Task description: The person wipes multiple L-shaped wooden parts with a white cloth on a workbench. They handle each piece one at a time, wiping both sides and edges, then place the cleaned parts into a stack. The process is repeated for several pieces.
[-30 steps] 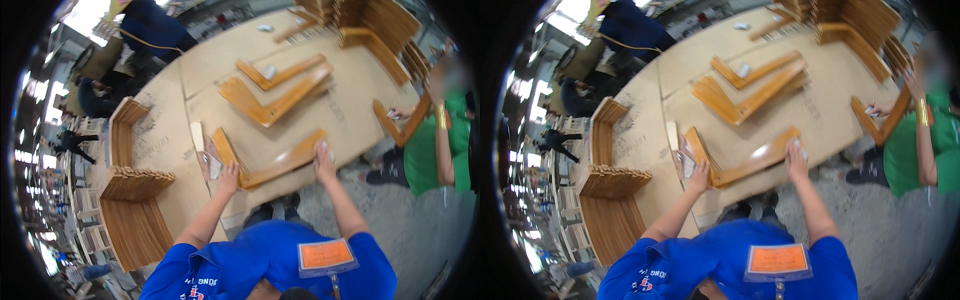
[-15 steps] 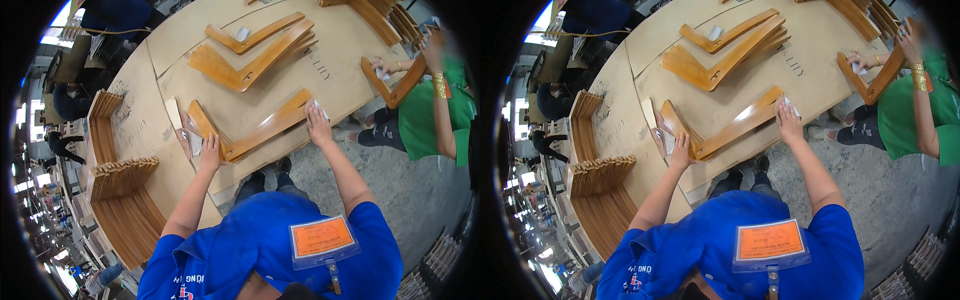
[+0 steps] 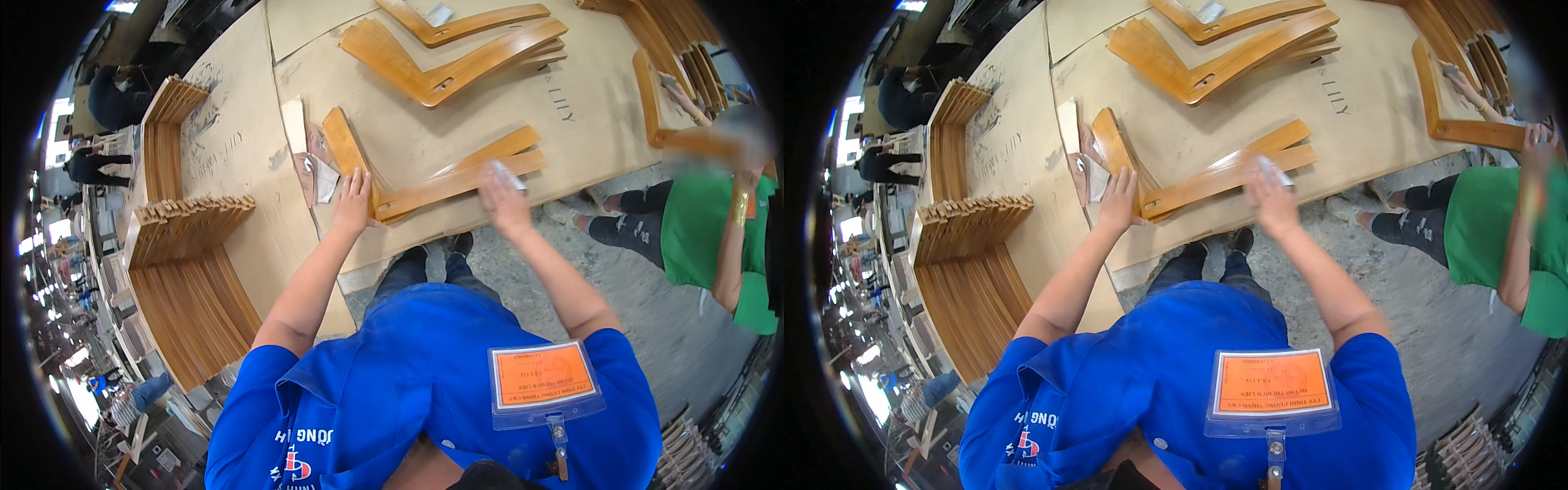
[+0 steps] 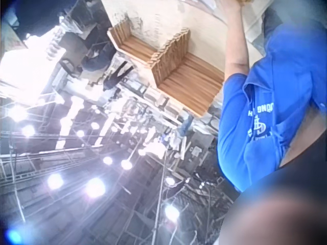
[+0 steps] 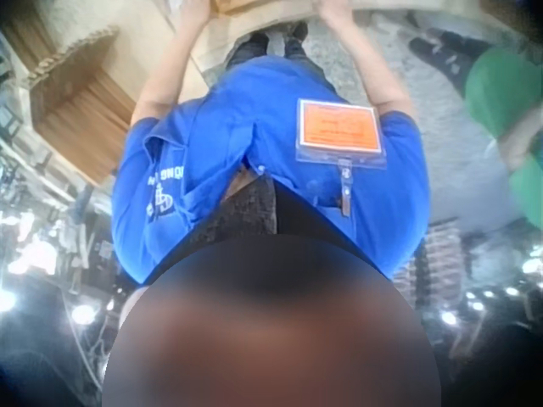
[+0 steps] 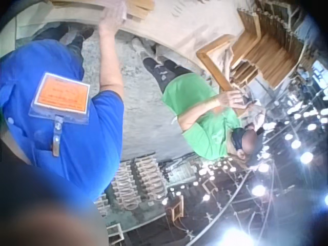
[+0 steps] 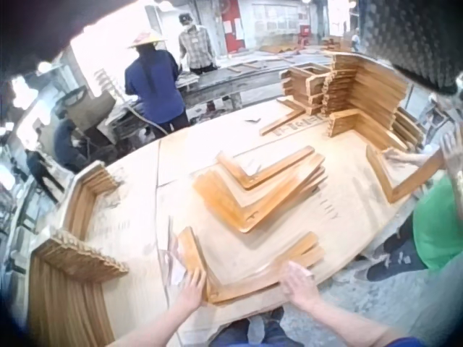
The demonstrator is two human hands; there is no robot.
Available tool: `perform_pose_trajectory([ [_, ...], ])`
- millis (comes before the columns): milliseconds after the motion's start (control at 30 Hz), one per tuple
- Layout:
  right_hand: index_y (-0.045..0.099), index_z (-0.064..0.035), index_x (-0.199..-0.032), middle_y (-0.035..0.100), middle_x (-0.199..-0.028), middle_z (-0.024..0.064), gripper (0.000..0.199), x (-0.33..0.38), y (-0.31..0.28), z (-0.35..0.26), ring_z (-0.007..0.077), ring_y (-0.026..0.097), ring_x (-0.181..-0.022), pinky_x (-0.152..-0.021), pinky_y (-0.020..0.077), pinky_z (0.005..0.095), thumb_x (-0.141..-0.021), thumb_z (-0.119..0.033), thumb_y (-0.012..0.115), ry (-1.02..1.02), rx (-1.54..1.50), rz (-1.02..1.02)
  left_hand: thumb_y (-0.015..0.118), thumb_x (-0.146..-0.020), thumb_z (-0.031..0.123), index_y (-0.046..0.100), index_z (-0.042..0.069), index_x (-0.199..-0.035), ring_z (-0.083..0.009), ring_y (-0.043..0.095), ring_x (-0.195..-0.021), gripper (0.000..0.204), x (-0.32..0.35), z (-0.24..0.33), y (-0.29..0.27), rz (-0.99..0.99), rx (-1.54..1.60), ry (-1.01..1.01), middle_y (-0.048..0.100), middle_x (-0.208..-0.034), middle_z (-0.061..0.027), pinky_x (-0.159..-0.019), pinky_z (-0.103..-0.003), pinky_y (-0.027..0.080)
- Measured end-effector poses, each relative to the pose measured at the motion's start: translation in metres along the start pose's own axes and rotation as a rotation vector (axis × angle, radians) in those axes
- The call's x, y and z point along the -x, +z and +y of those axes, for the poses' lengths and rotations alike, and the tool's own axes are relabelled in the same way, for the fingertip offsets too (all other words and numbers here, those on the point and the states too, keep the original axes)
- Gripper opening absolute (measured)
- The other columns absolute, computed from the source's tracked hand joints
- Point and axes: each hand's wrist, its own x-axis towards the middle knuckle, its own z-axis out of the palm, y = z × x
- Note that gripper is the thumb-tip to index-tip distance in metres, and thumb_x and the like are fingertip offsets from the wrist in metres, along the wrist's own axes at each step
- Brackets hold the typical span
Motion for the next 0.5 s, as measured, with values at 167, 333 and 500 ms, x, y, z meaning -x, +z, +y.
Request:
perform_pose_trajectory([
  [167, 0.034, -0.0152, -0.145, 0.031, -0.153, 0.0018, 0.057, -0.023, -0.032, -0.086, 0.0263, 0.029, -0.141, -0.111, 0.0276, 0.0471, -0.089, -0.010, 0.039, -0.275, -0.707, 0.042, 0.090, -0.050, 0.029, 0.019, 0.009, -0.149, -0.0345, 0.022, -0.141, 0.124, 0.000, 0.002, -0.004, -0.020, 0.016, -0.016, 0.017, -0.155, -0.0159, -0.113, -0.040, 0.030],
  [333, 0.033, -0.0181, -0.147, 0.028, -0.154, 0.0000, 0.061, -0.012, -0.034, -0.051, 0.0274, 0.024, -0.143, -0.111, 0.0245, 0.0509, -0.087, -0.013, 0.045, -0.176, -0.460, -0.106, 0.089, -0.055, 0.032, 0.012, 0.015, -0.151, -0.0310, 0.016, -0.144, 0.125, 0.002, -0.003, -0.008, -0.066, 0.037, -0.008, 0.008, -0.158, -0.0092, -0.110, -0.046, 0.033],
  [500, 0.037, -0.0131, -0.144, 0.037, -0.149, 0.0062, 0.055, -0.018, -0.036, -0.084, 0.0297, 0.036, -0.136, -0.106, 0.0307, 0.0505, -0.089, -0.018, 0.045, -0.254, -0.464, 0.137, 0.087, -0.056, 0.026, 0.019, 0.013, -0.150, -0.0322, 0.022, -0.142, 0.116, -0.001, -0.015, 0.020, -0.003, 0.044, 0.024, 0.015, -0.156, -0.0117, -0.109, -0.044, 0.034],
])
